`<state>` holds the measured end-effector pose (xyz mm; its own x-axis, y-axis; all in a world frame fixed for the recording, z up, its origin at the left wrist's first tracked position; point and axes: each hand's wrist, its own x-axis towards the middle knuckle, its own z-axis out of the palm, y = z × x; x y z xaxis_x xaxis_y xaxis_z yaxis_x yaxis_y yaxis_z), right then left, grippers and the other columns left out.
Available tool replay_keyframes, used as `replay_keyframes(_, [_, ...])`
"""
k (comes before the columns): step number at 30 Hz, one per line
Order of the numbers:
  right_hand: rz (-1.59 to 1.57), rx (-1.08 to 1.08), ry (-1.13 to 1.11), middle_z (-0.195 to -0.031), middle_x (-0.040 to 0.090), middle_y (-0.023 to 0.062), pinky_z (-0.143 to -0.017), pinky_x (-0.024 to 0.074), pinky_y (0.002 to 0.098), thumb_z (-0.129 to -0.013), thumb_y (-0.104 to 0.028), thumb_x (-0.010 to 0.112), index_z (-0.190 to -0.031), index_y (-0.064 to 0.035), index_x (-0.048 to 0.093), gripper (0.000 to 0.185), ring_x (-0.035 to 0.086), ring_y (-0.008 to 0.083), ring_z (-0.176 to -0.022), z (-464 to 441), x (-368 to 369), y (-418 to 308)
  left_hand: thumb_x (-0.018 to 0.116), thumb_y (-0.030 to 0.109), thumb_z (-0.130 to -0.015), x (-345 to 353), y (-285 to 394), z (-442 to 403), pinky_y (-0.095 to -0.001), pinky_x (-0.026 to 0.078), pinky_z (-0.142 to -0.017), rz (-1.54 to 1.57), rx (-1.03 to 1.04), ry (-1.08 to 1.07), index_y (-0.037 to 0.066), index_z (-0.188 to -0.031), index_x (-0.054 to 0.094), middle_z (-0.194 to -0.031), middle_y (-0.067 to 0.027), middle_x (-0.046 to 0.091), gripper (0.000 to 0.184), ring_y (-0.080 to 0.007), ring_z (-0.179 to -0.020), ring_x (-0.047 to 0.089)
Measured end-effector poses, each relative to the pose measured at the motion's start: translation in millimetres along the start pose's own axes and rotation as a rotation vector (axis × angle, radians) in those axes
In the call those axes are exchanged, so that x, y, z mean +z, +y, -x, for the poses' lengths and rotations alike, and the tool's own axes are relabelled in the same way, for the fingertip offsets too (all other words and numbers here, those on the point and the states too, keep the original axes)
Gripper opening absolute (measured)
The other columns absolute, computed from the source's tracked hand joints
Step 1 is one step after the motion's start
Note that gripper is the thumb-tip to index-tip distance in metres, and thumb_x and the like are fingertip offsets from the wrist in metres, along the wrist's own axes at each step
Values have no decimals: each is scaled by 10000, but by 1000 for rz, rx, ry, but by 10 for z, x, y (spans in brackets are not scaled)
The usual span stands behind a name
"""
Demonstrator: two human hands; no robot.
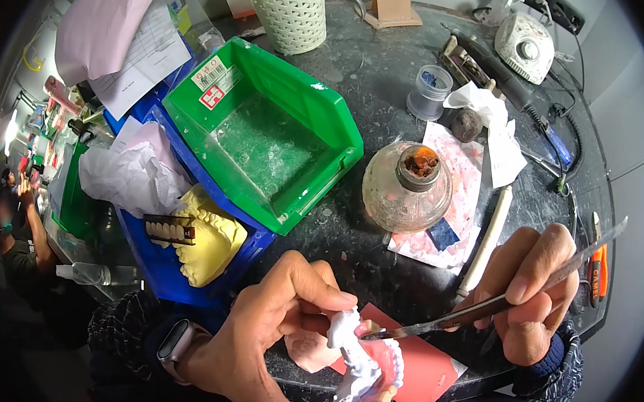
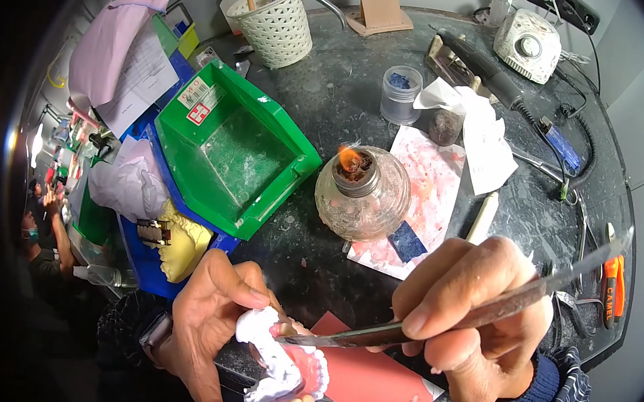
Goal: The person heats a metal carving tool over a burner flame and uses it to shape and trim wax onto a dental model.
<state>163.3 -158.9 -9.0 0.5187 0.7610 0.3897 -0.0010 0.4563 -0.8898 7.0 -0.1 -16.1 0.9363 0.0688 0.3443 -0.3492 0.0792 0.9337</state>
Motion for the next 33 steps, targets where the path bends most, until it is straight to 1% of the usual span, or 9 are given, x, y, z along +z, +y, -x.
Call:
replay_keyframes(4, [149,-48,68,-647,485,100,-414,484,238,-770,-288,618,-831,-61,425,304,494,129,-425,64,81,-34,865,210,-388,-32,12,-4,-247,357,-707,-65,-25,-22,14,-1064,300,-895,-73,393,902,-125,-785,423])
replay_keyframes(7, [264,-111,178,-606,477,80,-440,544,310,-733,-247,670,-799,-84,438,292,524,148,-456,115,256,-106,865,213,-388,-18,40,-12,-243,347,-721,-73,-39,-22,23,-1061,303,-907,-65,388,897,-121,-796,415])
replay_keyframes(10, [330,-241,-42,-642,508,95,-483,562,332,-694,-148,698,-778,-54,543,199,538,159,-480,66,188,-172,880,244,-379,-55,54,35,-276,430,-704,-33,-190,33,18,-1042,323,-907,-128,456,895,-168,-799,503])
replay_keyframes(11, [311,-313,-178,-634,507,92,-493,564,335,-696,-123,690,-796,-43,556,185,544,167,-491,47,95,-148,888,258,-374,-71,56,51,-293,474,-694,-19,-262,56,13,-1033,333,-904,-161,491,895,-193,-798,548])
replay_keyframes(13, [364,-394,-221,-615,515,102,-488,563,338,-698,-118,688,-778,-24,561,177,572,187,-502,45,109,-172,890,251,-367,-58,52,52,-290,476,-687,16,-268,74,18,-1040,334,-910,-159,495,903,-192,-805,548])
replay_keyframes(16, [352,-671,-147,-635,491,128,-342,489,254,-754,-197,639,-837,-2,443,288,520,174,-412,4,199,-10,892,248,-359,-45,35,63,-276,479,-669,8,-254,85,20,-1046,334,-913,-159,496,914,-195,-816,549])
replay_keyframes(20, [335,-652,-185,-655,497,132,-367,507,284,-760,-181,626,-798,12,444,268,509,172,-407,8,190,-44,893,258,-349,-34,78,69,-256,483,-646,59,-329,139,17,-1052,327,-914,-162,493,934,-206,-830,551])
replay_keyframes(24, [381,-653,-208,-633,492,118,-420,532,308,-770,-194,615,-790,17,465,260,516,167,-448,34,219,-73,862,215,-391,-12,106,9,-237,341,-727,-102,-164,13,38,-1056,307,-934,-52,372,884,-113,-822,399])
replay_keyframes(33, [466,-751,-200,-619,479,111,-475,550,342,-800,-210,573,-848,15,459,257,517,170,-486,67,253,-74,854,216,-399,-26,98,15,-236,341,-726,-119,-127,5,43,-1059,304,-937,-53,364,877,-114,-829,391])
